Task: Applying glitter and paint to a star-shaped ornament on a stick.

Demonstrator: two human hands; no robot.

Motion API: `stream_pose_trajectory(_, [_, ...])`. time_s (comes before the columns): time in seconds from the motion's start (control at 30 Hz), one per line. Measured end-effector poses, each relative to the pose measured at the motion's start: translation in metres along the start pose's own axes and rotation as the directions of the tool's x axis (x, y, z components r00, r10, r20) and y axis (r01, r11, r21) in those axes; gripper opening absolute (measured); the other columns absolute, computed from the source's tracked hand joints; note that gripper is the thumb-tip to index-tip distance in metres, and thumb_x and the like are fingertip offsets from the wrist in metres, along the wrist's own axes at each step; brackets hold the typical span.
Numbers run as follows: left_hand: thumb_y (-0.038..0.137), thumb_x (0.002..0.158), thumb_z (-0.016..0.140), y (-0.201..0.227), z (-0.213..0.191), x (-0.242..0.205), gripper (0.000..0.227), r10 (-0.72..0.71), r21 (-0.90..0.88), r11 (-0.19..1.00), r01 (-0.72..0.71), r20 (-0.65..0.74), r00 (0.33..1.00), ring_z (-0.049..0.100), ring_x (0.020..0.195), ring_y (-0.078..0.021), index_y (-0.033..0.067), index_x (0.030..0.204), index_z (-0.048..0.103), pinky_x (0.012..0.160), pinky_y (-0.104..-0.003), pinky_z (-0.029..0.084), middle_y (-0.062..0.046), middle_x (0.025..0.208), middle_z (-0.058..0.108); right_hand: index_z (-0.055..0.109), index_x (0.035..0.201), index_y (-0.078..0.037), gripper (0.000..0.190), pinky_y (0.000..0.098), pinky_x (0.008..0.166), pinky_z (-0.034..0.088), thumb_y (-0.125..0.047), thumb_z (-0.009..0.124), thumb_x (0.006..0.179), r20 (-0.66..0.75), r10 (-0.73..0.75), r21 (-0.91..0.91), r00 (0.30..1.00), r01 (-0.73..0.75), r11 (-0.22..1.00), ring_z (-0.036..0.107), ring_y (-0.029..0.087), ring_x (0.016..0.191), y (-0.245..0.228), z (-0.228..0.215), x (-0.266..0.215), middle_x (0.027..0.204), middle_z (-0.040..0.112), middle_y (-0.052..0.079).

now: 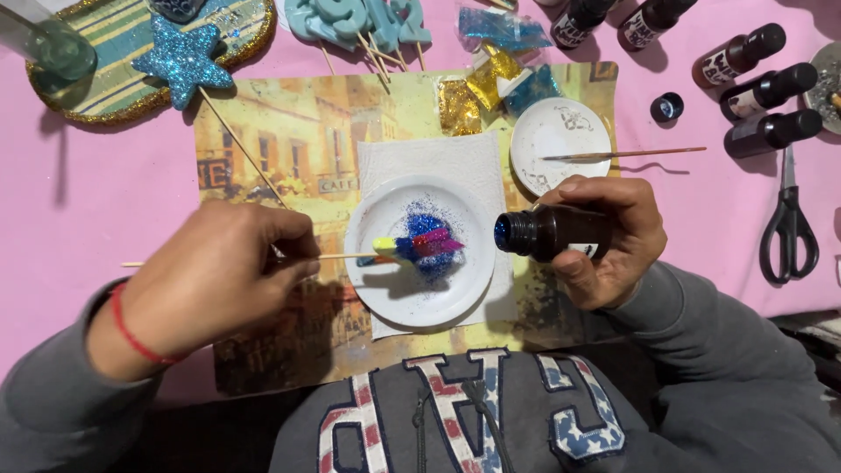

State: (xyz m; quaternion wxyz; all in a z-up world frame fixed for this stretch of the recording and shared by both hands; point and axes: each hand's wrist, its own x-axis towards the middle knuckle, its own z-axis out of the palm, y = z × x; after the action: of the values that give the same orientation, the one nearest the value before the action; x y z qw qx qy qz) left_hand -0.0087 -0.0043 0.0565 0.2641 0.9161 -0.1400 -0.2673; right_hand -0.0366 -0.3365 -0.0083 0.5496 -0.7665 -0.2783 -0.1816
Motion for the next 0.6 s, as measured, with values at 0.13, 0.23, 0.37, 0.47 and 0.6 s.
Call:
stream_pose_trajectory(0.13, [0.008, 0.069, 0.07, 0.008, -0.01, -0.004, 0.013, -0.009, 0.011, 1.0, 0.009, -0.047, 0.999, 0.073, 0.05, -0.0169, 0.0088, 0.081, 0.076, 0.052, -0.027, 0.059, -0.002, 0.075, 0.079, 0.042, 0.114, 0.001, 0.052, 0.0203, 0.063, 0.051, -0.04, 0.059, 0.089, 0.002, 0.029, 0.003, 1.0, -0.029, 1.0, 0.062, 0.014, 0.067, -0.005, 0.001, 0.002, 0.092, 0.06, 0.013])
stream_pose_trajectory(0.23, [0.009, 0.074, 0.07, 0.009, -0.01, -0.001, 0.014, -0.038, 0.039, 0.999, 0.038, 0.012, 0.999, 0.076, 0.059, -0.0187, 0.0097, 0.086, 0.076, 0.057, -0.026, 0.063, -0.006, 0.082, 0.078, 0.043, 0.116, 0.001, 0.056, 0.0214, 0.071, 0.054, -0.046, 0.059, 0.089, -0.045, 0.149, 0.041, 0.988, -0.147, 0.988, 0.063, 0.015, 0.074, -0.006, 0.001, 0.003, 0.094, 0.061, 0.012])
stream_pose_trajectory(0.37, [0.008, 0.068, 0.068, 0.01, -0.004, -0.002, 0.007, 0.005, 0.016, 1.0, -0.004, -0.054, 0.999, 0.067, 0.046, -0.0218, 0.0055, 0.073, 0.073, 0.052, -0.031, 0.054, -0.005, 0.067, 0.076, 0.043, 0.117, 0.0, 0.055, 0.0213, 0.073, 0.054, -0.045, 0.059, 0.09, -0.056, 0.147, 0.064, 0.988, -0.143, 0.988, 0.062, 0.014, 0.075, -0.006, 0.002, 0.002, 0.096, 0.06, 0.011])
stream_pose_trajectory(0.47, [0.01, 0.07, 0.069, 0.012, -0.008, -0.006, 0.01, -0.043, 0.031, 0.999, 0.045, -0.062, 0.997, 0.067, 0.049, -0.0232, 0.0068, 0.078, 0.074, 0.054, -0.033, 0.054, -0.006, 0.069, 0.076, 0.043, 0.117, 0.001, 0.055, 0.0208, 0.072, 0.053, -0.044, 0.059, 0.09, -0.044, 0.141, 0.063, 0.989, -0.138, 0.988, 0.062, 0.014, 0.074, -0.007, -0.001, 0.003, 0.095, 0.061, 0.011])
stream_pose_trajectory(0.6, [0.01, 0.071, 0.07, 0.006, -0.002, 0.0, 0.011, -0.02, 0.001, 1.0, 0.02, -0.052, 0.998, 0.07, 0.054, -0.0206, 0.0053, 0.08, 0.074, 0.057, -0.03, 0.055, -0.004, 0.074, 0.077, 0.047, 0.119, 0.002, 0.051, 0.0222, 0.085, 0.054, -0.042, 0.057, 0.097, -0.037, 0.278, 0.384, 0.96, -0.243, 0.891, 0.062, 0.014, 0.088, -0.017, 0.004, 0.01, 0.105, 0.059, 0.011])
